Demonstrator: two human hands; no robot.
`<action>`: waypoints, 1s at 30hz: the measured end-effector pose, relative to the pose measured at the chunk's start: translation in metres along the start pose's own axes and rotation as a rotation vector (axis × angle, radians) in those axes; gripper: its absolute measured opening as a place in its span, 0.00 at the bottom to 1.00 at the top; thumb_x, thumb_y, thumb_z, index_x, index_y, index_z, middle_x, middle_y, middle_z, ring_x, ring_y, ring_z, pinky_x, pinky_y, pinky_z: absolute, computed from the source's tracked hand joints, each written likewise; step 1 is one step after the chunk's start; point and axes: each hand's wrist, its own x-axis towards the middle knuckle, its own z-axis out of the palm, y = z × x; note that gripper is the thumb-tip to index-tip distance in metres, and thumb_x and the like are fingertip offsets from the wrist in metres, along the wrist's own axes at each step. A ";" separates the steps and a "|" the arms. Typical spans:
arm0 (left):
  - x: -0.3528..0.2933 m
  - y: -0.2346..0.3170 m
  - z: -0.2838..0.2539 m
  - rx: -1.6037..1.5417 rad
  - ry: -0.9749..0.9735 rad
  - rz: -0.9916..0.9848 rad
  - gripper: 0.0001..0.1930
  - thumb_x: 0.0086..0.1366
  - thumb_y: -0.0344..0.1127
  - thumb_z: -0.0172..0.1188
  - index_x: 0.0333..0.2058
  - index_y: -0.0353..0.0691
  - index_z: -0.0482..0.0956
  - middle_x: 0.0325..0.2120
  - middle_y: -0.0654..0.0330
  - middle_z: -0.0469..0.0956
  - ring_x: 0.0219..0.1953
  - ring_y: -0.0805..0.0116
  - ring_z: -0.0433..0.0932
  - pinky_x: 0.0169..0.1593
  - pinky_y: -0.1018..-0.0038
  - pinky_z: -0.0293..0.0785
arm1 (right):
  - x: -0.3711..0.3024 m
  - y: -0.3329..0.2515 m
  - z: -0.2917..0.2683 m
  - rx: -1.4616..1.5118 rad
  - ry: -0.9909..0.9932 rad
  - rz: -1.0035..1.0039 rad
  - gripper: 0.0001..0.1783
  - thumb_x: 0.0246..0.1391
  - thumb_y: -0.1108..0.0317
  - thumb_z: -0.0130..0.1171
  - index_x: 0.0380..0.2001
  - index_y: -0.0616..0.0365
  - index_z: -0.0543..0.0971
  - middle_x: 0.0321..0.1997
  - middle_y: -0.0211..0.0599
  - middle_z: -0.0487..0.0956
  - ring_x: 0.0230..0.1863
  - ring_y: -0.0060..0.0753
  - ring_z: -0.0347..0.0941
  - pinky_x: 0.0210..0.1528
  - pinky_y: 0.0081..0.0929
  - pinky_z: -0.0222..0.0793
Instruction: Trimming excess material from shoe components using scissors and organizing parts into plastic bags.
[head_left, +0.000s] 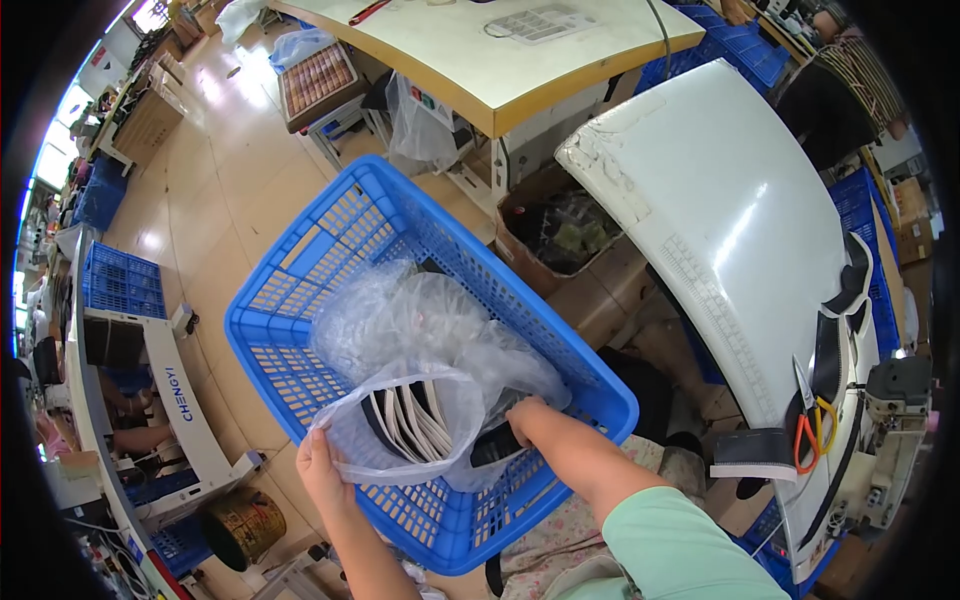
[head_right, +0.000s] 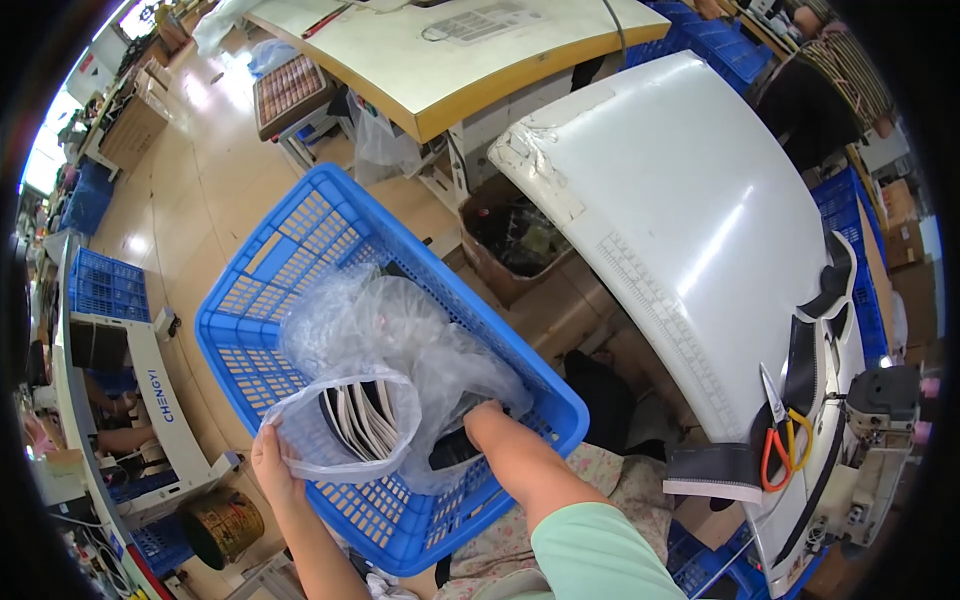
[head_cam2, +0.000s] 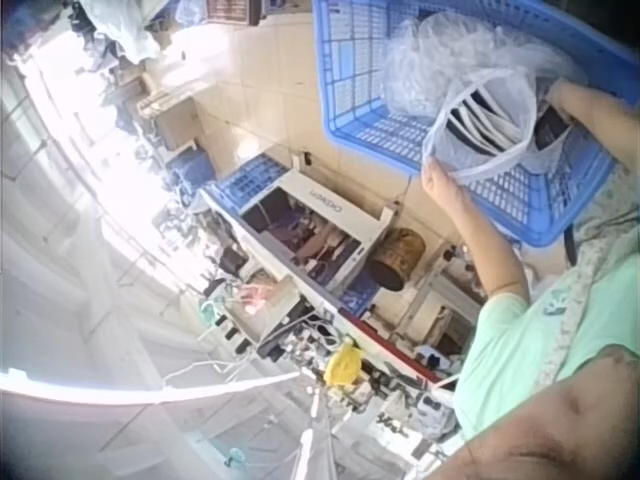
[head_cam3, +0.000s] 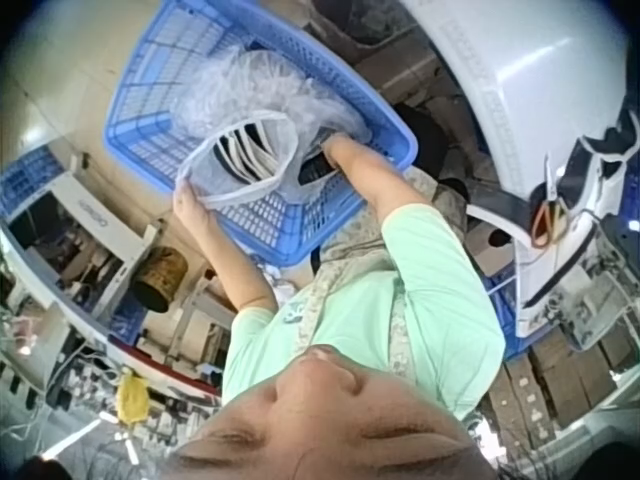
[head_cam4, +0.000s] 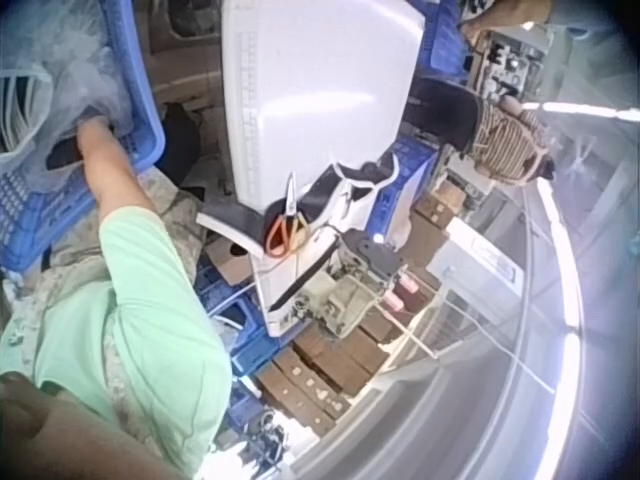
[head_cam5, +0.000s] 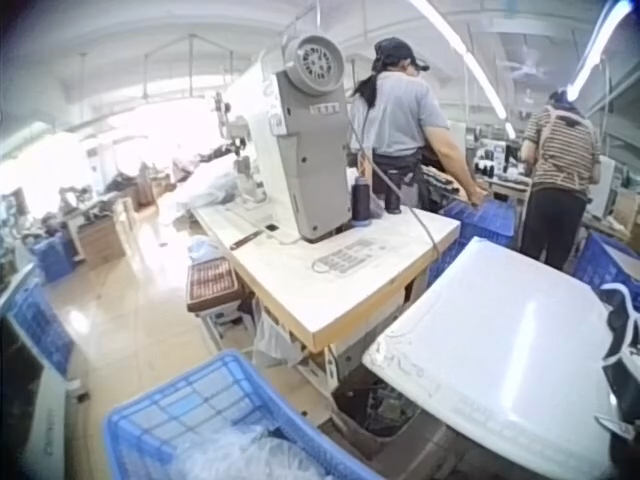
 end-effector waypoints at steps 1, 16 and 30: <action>0.000 0.000 0.000 0.000 -0.002 0.002 0.12 0.65 0.38 0.50 0.36 0.33 0.74 0.09 0.76 0.55 0.09 0.86 0.51 0.13 0.85 0.44 | 0.004 0.003 0.003 0.001 0.002 0.001 0.47 0.30 0.65 0.69 0.60 0.44 0.61 0.57 0.40 0.69 0.58 0.42 0.64 0.52 0.39 0.63; -0.006 0.007 0.011 -0.022 0.096 -0.004 0.10 0.64 0.34 0.52 0.35 0.30 0.75 0.16 0.73 0.66 0.18 0.84 0.60 0.25 0.86 0.55 | -0.016 -0.004 -0.006 -0.362 0.391 -0.331 0.22 0.32 0.66 0.60 0.39 0.42 0.79 0.40 0.31 0.77 0.49 0.35 0.71 0.51 0.37 0.63; -0.027 0.013 0.023 0.008 -0.027 -0.043 0.10 0.62 0.34 0.55 0.34 0.32 0.78 0.23 0.68 0.74 0.23 0.83 0.67 0.27 0.84 0.61 | -0.289 0.048 -0.008 0.749 1.108 -0.299 0.36 0.18 0.66 0.67 0.43 0.60 0.75 0.36 0.42 0.75 0.38 0.40 0.73 0.43 0.28 0.68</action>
